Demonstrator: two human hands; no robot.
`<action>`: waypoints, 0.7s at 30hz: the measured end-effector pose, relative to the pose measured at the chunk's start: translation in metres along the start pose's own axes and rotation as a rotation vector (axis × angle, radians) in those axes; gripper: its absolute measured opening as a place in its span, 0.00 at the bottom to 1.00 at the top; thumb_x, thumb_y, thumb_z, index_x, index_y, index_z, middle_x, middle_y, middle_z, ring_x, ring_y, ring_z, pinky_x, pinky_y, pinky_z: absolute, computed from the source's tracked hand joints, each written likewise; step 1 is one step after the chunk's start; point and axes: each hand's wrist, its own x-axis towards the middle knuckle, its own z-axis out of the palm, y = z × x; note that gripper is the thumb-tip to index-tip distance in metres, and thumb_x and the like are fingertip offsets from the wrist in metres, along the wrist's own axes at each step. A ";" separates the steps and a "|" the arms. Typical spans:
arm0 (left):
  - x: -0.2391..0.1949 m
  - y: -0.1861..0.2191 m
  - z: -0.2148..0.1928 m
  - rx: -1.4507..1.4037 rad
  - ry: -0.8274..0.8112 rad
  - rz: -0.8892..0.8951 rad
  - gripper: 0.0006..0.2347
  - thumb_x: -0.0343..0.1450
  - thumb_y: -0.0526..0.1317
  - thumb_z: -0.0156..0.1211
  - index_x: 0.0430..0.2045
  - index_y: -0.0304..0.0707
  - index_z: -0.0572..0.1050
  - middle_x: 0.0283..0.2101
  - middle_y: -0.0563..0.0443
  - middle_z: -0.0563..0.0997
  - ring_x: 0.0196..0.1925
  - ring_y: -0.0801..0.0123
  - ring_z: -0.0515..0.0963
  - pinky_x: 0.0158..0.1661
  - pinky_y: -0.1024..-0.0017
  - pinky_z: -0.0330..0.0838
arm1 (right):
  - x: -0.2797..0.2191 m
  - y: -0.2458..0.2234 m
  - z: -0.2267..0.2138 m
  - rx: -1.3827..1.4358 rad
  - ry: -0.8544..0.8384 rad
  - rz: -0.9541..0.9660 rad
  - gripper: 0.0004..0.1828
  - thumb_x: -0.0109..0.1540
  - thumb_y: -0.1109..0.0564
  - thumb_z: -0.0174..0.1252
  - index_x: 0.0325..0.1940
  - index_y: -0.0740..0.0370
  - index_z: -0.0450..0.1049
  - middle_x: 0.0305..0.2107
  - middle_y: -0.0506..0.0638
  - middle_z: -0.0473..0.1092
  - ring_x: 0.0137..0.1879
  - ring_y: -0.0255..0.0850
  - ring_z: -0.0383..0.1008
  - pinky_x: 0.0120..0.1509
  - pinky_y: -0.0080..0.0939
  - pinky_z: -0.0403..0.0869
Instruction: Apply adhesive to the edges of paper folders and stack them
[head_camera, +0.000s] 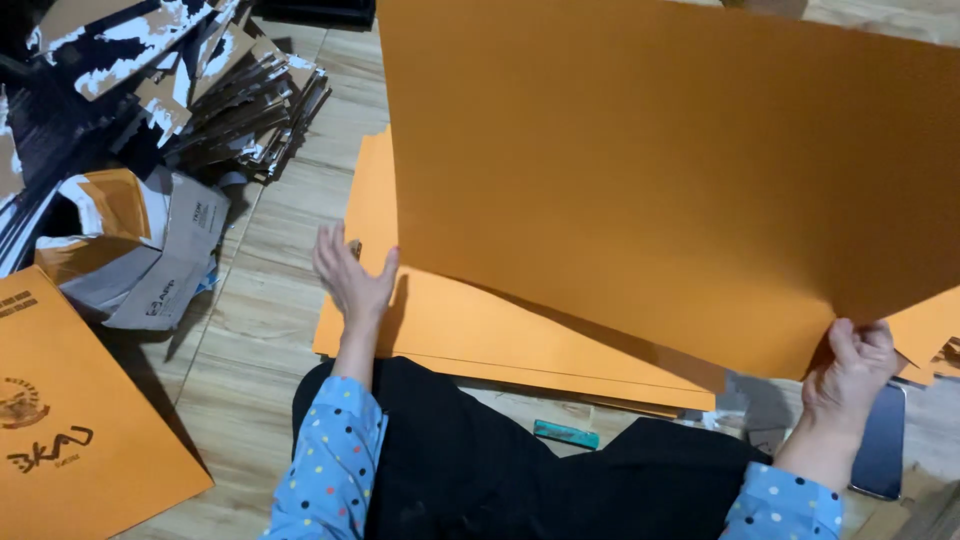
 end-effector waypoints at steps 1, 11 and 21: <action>0.012 0.014 -0.004 0.002 -0.003 -0.002 0.32 0.60 0.55 0.55 0.54 0.37 0.56 0.61 0.36 0.53 0.62 0.45 0.50 0.57 0.47 0.46 | -0.004 -0.008 0.008 -0.002 -0.001 0.004 0.14 0.59 0.68 0.47 0.43 0.51 0.66 0.48 0.42 0.67 0.54 0.28 0.67 0.65 0.26 0.65; 0.075 0.043 0.021 -1.223 -0.222 0.049 0.09 0.65 0.30 0.54 0.37 0.39 0.68 0.38 0.54 0.73 0.40 0.77 0.70 0.44 0.80 0.66 | -0.004 0.005 0.028 0.034 0.080 0.107 0.12 0.58 0.69 0.50 0.39 0.52 0.69 0.34 0.38 0.67 0.38 0.26 0.62 0.42 0.27 0.65; 0.049 0.033 0.005 -1.120 -0.107 -0.013 0.20 0.66 0.31 0.57 0.52 0.41 0.59 0.52 0.49 0.68 0.55 0.69 0.67 0.55 0.73 0.61 | -0.015 -0.003 0.069 -0.100 -0.137 0.157 0.26 0.53 0.70 0.49 0.55 0.60 0.60 0.49 0.50 0.64 0.54 0.36 0.64 0.62 0.34 0.65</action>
